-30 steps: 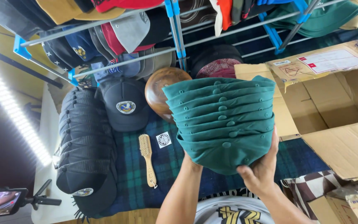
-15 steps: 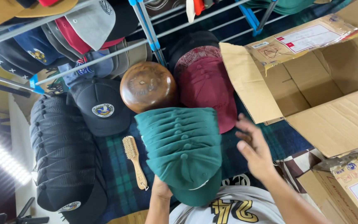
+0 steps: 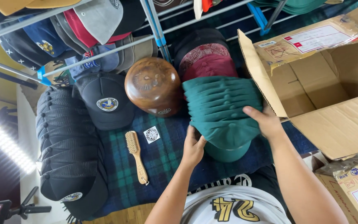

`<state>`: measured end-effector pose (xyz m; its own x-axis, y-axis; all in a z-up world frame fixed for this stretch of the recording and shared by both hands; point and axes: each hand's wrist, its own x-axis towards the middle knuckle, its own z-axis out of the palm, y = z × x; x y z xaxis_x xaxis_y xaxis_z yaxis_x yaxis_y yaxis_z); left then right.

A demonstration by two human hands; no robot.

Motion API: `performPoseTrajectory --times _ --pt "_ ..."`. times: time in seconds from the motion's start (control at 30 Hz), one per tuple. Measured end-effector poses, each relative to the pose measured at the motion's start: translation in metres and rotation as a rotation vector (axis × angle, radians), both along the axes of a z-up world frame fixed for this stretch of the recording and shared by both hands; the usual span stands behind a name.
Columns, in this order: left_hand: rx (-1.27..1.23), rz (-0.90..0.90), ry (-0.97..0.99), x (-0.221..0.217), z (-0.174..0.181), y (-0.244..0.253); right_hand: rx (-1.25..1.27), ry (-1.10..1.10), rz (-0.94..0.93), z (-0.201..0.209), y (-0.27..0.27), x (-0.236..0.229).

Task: Unboxing cardboard packages and sorting various baseball caps into organized stacks by design and color.

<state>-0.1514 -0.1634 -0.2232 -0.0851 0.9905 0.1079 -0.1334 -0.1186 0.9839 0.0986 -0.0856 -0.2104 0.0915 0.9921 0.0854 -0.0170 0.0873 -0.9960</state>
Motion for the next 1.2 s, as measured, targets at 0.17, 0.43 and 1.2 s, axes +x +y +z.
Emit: performPoseTrajectory --times 0.17,0.43,1.2 --pt "0.078 0.326 0.491 -0.004 0.020 -0.005 -0.081 -0.221 -0.063 0.072 0.023 -0.048" --pt "0.213 0.074 0.886 0.003 0.067 -0.015 -0.245 0.148 -0.161 0.061 -0.062 -0.033" --pt "1.108 -0.380 1.992 0.226 0.210 0.236 -0.215 -1.136 -0.539 0.183 0.044 0.356"
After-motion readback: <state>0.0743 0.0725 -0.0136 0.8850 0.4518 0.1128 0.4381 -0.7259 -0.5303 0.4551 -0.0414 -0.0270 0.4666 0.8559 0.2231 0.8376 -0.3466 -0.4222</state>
